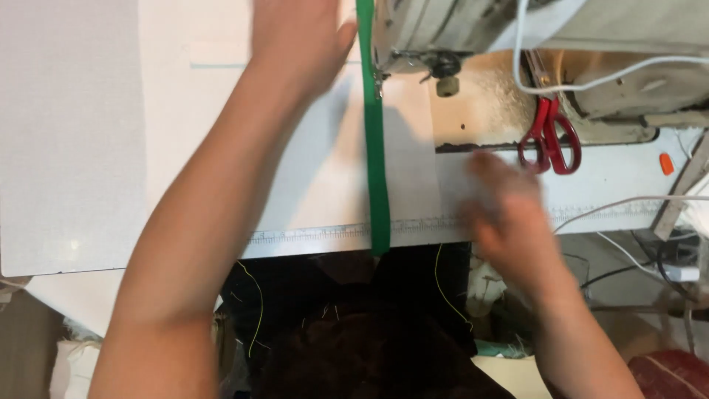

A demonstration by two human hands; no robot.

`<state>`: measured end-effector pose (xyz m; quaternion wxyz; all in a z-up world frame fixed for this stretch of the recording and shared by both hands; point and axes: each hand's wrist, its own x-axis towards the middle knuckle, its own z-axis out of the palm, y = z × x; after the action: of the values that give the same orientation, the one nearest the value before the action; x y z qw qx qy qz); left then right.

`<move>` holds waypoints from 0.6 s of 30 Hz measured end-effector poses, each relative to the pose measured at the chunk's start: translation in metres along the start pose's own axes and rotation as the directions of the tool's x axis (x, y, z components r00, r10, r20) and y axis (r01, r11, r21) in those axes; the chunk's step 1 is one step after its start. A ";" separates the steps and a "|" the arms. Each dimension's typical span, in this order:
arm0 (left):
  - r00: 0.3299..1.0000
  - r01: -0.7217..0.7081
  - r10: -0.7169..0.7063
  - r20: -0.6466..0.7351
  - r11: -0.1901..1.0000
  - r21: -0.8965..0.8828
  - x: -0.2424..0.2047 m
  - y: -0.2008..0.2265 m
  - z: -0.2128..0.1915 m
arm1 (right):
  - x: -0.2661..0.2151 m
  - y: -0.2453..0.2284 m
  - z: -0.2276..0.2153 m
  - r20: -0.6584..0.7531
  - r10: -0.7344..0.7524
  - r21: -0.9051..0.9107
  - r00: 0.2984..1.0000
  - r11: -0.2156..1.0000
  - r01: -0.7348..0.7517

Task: Sewing green straps onto white fabric pieces using an industrial sewing machine.

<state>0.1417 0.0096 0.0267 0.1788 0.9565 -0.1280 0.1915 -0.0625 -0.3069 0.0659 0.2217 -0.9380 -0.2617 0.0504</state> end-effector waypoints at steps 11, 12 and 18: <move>0.919 -0.283 0.317 0.234 0.944 -0.167 -0.165 0.058 -0.038 | -0.020 -0.023 0.030 -0.244 -0.016 -0.033 0.970 0.999 0.008; 0.919 -0.286 0.319 0.232 0.944 -0.167 -0.165 0.059 -0.040 | -0.021 -0.019 0.030 -0.247 -0.015 -0.034 0.969 0.999 0.007; 0.896 -0.280 0.310 0.319 0.950 -0.139 -0.165 0.057 -0.043 | -0.033 0.009 -0.016 -0.329 0.200 -0.019 0.923 0.976 -0.218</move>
<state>-0.0380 0.0038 0.0127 0.1657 0.9356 -0.3086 0.0442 -0.0828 -0.3370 0.0759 0.2294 -0.9616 -0.1215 -0.0888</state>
